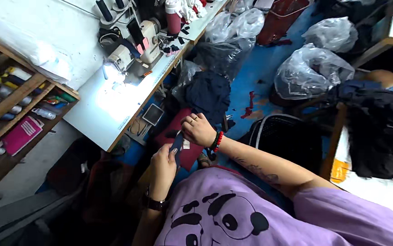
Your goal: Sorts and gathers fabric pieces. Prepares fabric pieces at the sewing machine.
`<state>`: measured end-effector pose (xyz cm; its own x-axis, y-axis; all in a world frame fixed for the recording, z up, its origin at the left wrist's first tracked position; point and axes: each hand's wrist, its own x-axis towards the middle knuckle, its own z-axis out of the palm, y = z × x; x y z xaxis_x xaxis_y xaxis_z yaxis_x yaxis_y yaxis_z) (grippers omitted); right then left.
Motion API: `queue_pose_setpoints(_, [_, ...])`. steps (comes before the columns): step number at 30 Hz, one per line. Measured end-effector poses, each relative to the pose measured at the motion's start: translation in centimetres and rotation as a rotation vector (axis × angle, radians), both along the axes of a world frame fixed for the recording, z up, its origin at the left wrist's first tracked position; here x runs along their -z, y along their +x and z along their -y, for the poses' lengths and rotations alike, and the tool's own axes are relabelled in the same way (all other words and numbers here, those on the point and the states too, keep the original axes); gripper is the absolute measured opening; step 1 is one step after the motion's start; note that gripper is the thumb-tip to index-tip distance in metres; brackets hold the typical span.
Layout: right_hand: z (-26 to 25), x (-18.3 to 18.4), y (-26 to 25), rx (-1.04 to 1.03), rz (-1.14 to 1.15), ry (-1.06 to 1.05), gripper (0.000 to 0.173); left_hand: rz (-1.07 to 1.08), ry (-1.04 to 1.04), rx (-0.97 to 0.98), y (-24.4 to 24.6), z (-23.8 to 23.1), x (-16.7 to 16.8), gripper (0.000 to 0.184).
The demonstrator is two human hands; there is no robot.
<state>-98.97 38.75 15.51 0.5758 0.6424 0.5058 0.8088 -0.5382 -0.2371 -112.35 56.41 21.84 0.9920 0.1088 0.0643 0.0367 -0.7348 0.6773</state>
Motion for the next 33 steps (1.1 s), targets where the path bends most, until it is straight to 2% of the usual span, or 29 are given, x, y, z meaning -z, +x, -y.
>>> queue_pose_setpoints(4, [0.0, 2.4, -0.5, -0.095, 0.072, -0.046, 0.017, 0.003, 0.148, 0.019, -2.0, -0.2, -0.2, 0.019])
queue_pose_setpoints(7, [0.4, 4.1, -1.1, -0.136, 0.006, -0.081, 0.018, -0.048, 0.216, 0.050, -3.5, -0.7, -0.4, 0.018])
queue_pose_setpoints(9, [1.2, 5.3, -0.9, -0.107, -0.099, -0.129, 0.017, -0.072, 0.225, 0.072, -4.6, -1.3, -0.8, 0.018])
queue_pose_setpoints(11, [3.2, 5.5, -0.1, 0.017, -0.389, -0.216, 0.022, -0.075, 0.172, 0.082, -5.7, -2.5, -1.7, 0.017])
queue_pose_setpoints(13, [6.7, 5.8, 1.9, 0.240, -0.689, -0.264, 0.028, -0.043, -0.014, 0.072, -6.3, -4.6, -3.3, 0.015])
queue_pose_setpoints(15, [11.1, 8.0, 3.2, 0.410, -0.774, -0.288, 0.032, -0.048, -0.329, 0.025, -6.2, -6.7, -4.9, 0.016])
queue_pose_setpoints(18, [13.6, 9.5, 3.0, 0.485, -0.940, -0.463, 0.040, -0.137, -0.814, -0.103, -4.6, -8.5, -4.7, 0.026])
queue_pose_setpoints(21, [12.4, 10.3, 1.8, 0.462, -1.095, -0.518, 0.049, -0.189, -1.233, -0.243, -1.9, -8.2, -2.7, 0.031])
queue_pose_setpoints(23, [9.8, 9.8, 0.6, 0.277, -1.131, -0.334, 0.046, -0.168, -1.447, -0.336, -0.4, -7.3, -1.5, 0.031])
queue_pose_setpoints(26, [4.3, 5.5, -1.6, 0.002, -1.280, 0.088, 0.047, -0.108, -1.651, -0.354, 1.5, -5.8, 0.1, 0.034])
queue_pose_setpoints(28, [1.1, 2.4, -2.8, -0.174, -1.420, 0.334, 0.059, -0.082, -1.741, -0.319, 2.4, -5.1, 0.6, 0.038])
queue_pose_setpoints(31, [-1.9, 0.4, -3.9, -0.367, -1.630, 0.642, 0.093, -0.021, -1.803, -0.283, 3.3, -4.4, 0.7, 0.039])
queue_pose_setpoints(32, [-2.2, -0.2, -4.0, -0.420, -1.697, 0.713, 0.096, 0.016, -1.798, -0.284, 3.6, -4.2, 0.6, 0.038])
queue_pose_setpoints(33, [-2.3, -0.9, -4.2, -0.449, -1.747, 0.795, 0.090, 0.057, -1.801, -0.286, 3.8, -4.1, 0.6, 0.038])
